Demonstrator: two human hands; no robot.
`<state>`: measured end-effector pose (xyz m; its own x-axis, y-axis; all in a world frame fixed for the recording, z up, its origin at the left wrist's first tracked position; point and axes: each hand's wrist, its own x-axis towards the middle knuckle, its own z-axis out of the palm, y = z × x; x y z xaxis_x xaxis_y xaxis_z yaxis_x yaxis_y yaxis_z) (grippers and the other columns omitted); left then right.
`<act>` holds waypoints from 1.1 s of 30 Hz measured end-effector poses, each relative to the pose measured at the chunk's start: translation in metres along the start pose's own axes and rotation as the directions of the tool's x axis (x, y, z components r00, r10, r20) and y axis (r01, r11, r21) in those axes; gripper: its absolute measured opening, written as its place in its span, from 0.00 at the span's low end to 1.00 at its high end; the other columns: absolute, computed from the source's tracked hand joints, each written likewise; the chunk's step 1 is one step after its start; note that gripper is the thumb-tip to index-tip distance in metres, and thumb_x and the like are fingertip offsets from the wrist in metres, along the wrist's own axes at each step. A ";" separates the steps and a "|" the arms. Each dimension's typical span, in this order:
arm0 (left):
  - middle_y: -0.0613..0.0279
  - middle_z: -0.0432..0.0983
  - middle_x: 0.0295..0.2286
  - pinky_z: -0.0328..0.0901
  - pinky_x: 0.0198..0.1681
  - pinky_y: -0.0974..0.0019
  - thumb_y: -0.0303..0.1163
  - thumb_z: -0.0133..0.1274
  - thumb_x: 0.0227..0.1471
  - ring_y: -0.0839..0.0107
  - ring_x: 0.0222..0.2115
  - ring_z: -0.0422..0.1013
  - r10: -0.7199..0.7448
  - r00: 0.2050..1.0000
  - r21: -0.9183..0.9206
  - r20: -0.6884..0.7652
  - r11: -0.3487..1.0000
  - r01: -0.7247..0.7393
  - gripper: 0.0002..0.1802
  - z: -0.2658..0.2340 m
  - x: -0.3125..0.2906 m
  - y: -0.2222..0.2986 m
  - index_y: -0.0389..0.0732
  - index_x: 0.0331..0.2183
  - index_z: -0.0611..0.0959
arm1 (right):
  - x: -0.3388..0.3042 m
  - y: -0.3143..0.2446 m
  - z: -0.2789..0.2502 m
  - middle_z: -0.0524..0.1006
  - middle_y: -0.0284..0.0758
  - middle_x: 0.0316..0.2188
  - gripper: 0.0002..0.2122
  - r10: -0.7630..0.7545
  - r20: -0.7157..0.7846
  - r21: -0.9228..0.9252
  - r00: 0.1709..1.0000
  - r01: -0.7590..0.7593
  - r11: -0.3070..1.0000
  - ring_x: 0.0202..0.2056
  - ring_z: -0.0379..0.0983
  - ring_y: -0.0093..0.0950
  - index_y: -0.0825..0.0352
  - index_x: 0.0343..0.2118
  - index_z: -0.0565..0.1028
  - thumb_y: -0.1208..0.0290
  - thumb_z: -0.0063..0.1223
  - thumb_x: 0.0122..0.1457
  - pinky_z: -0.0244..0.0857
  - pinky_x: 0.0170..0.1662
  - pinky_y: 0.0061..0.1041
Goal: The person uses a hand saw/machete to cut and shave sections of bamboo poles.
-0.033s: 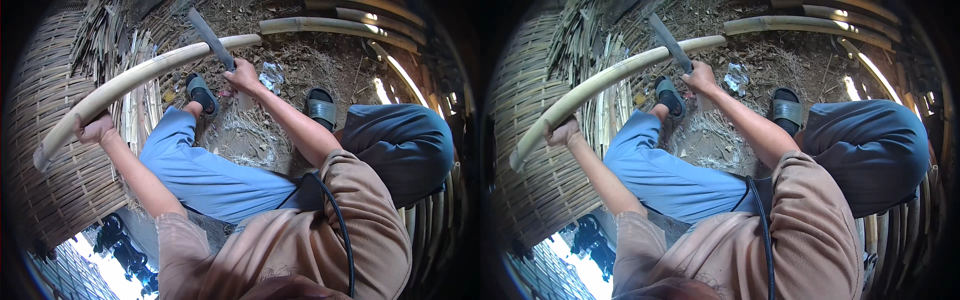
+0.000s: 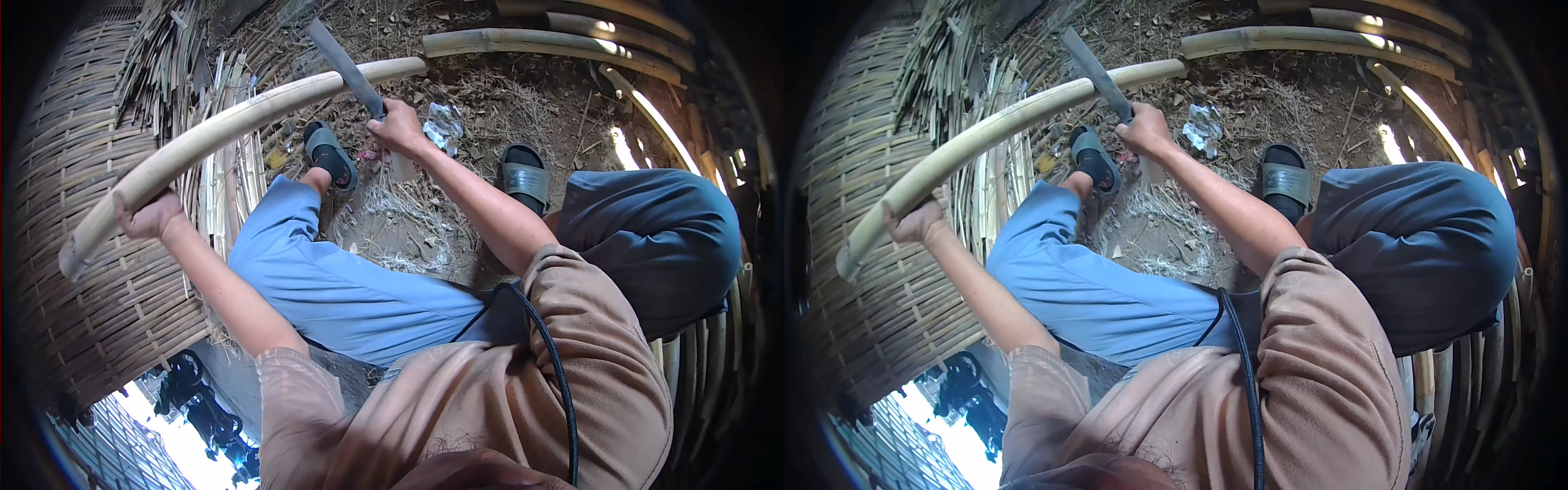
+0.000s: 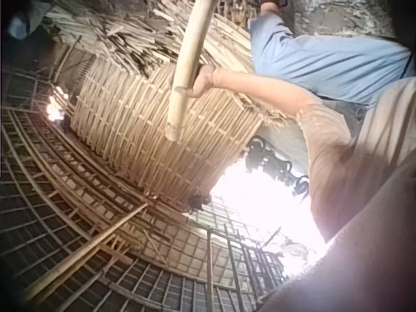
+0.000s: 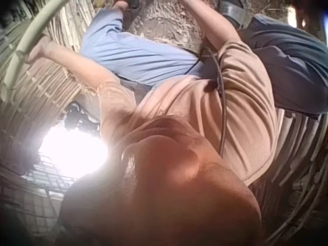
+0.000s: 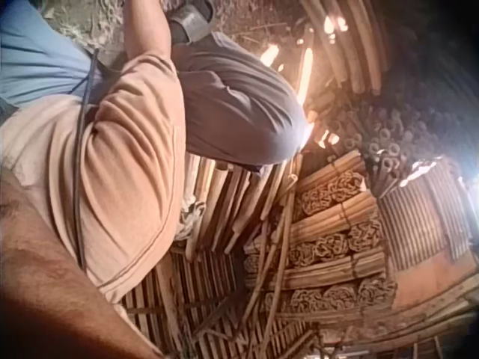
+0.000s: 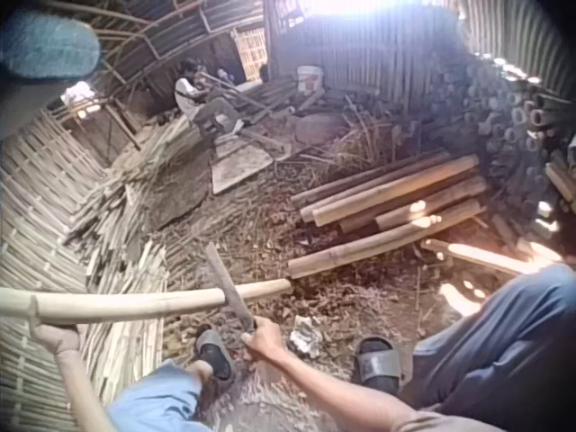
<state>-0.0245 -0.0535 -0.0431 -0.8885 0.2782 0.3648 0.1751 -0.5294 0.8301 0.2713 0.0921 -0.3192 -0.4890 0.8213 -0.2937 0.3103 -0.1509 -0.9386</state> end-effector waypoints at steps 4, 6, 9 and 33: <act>0.43 0.78 0.37 0.66 0.54 0.43 0.45 0.55 0.48 0.46 0.43 0.75 0.014 0.973 0.163 -0.229 0.986 0.024 0.26 -0.009 0.006 0.012 0.33 0.41 0.80 | -0.008 0.004 0.005 0.83 0.46 0.34 0.17 0.092 0.005 -0.036 0.996 -0.092 0.995 0.40 0.82 0.41 0.66 0.45 0.81 0.63 0.64 0.55 0.73 0.48 0.38; 0.42 0.77 0.38 0.66 0.53 0.43 0.43 0.56 0.46 0.46 0.43 0.75 -0.002 0.982 0.106 -0.188 0.994 0.022 0.26 -0.029 0.028 0.019 0.32 0.41 0.79 | -0.009 -0.001 0.009 0.83 0.46 0.33 0.16 0.075 0.014 -0.029 0.997 -0.074 0.997 0.38 0.82 0.40 0.67 0.44 0.81 0.64 0.64 0.55 0.73 0.47 0.38; 0.38 0.75 0.35 0.66 0.52 0.42 0.41 0.59 0.38 0.41 0.39 0.76 -0.041 0.981 0.046 -0.192 0.998 0.051 0.30 -0.035 0.037 0.025 0.26 0.38 0.77 | -0.020 -0.014 0.008 0.83 0.45 0.30 0.15 0.120 0.058 0.086 0.991 -0.125 0.988 0.33 0.83 0.38 0.69 0.42 0.80 0.66 0.64 0.55 0.74 0.44 0.37; 0.45 0.77 0.26 0.72 0.44 0.43 0.44 0.50 0.36 0.46 0.30 0.77 -0.112 0.989 0.015 -0.096 0.993 0.114 0.22 -0.007 0.007 -0.028 0.32 0.27 0.79 | 0.034 0.091 -0.011 0.84 0.43 0.34 0.17 0.076 -0.257 0.120 0.963 -0.046 0.992 0.37 0.82 0.36 0.69 0.45 0.80 0.69 0.59 0.52 0.74 0.46 0.35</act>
<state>-0.0386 -0.0425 -0.0670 -0.9391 0.2578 0.2272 0.0787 -0.4823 0.8725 0.2912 0.1124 -0.4123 -0.2377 0.9214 -0.3073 0.2320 -0.2534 -0.9391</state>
